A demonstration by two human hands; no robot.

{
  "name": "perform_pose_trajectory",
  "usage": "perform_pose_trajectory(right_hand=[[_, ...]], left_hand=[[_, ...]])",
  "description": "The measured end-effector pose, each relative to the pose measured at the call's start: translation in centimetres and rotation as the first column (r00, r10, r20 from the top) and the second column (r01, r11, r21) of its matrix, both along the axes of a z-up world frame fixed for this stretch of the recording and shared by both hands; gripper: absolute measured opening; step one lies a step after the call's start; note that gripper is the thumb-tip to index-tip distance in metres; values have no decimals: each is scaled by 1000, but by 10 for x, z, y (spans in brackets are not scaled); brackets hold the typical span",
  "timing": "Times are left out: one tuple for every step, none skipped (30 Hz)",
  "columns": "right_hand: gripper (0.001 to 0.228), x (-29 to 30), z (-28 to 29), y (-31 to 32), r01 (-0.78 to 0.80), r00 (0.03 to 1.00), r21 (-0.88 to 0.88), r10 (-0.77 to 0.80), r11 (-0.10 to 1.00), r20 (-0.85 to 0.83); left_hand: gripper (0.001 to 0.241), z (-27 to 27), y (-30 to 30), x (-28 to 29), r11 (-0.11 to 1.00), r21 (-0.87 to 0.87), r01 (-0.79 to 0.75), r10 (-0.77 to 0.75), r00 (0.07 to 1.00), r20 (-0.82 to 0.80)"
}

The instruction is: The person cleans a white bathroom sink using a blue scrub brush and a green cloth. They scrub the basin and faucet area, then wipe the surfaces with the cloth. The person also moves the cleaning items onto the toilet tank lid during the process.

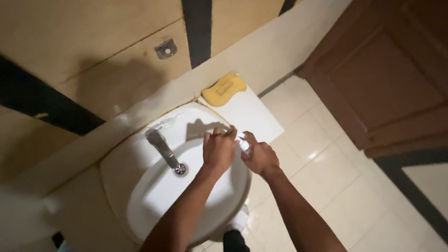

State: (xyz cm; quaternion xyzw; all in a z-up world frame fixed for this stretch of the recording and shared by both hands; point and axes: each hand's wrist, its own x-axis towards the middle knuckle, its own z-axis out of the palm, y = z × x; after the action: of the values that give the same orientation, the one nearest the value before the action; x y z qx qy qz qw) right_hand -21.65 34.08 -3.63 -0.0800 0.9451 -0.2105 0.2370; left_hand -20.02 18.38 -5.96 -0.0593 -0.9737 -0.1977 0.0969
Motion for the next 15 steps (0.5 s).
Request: perform_pose_trajectory(right_hand=[[69,-7,0,4,-20,1000,3,20,1000,-1],[69,-13,-1,7,-46,999,1,46,999,-6],[69,-17,-4,10,-74,997,-2,74,997,-6],[69,-22,-1,12,-96,995,0,96,995,-2],[69,-28,3,12,-130,991,8,130,991,15],[70,-34,7,12,-165,986,16,165,986,32],[70,-39,5,14,-187,982,19,186,982,33],[71,-44,2,16,-198,980,6,197,980,40],[72,-47,-1,18,-208,977,-8,208,978,50],[72,-48,0,19,-229,972,-5,229,973,54],[73,-49,2,18,-207,978,-9,207,978,40],[73,-50,4,17,-184,982,-13,185,983,26],[73,-53,-1,19,-204,979,-11,204,979,26],[72,-55,-5,20,-200,980,0,200,980,-4],[71,-55,-11,20,-198,980,7,198,980,-31]], left_hand=[[37,0,4,-4,1000,3,-20,20,1000,-1],[31,0,9,-8,999,5,-48,48,999,23],[26,-2,13,-8,997,6,-78,77,996,52],[26,3,17,-8,995,8,-99,99,994,56],[24,10,20,-9,993,12,-121,118,987,112],[22,16,22,-10,990,16,-142,137,976,167],[22,16,24,-11,986,19,-164,158,973,168],[21,16,26,-12,981,45,-190,178,965,193],[20,15,29,-11,974,71,-217,197,955,220],[20,7,32,-10,968,73,-238,217,950,224],[19,0,33,-11,972,72,-221,214,972,100],[19,-7,34,-11,976,66,-205,207,978,-26],[19,-6,36,-12,972,68,-224,226,974,-25],[17,-4,38,-13,961,97,-259,261,965,-10],[17,-2,38,-11,948,122,-296,297,955,10]])
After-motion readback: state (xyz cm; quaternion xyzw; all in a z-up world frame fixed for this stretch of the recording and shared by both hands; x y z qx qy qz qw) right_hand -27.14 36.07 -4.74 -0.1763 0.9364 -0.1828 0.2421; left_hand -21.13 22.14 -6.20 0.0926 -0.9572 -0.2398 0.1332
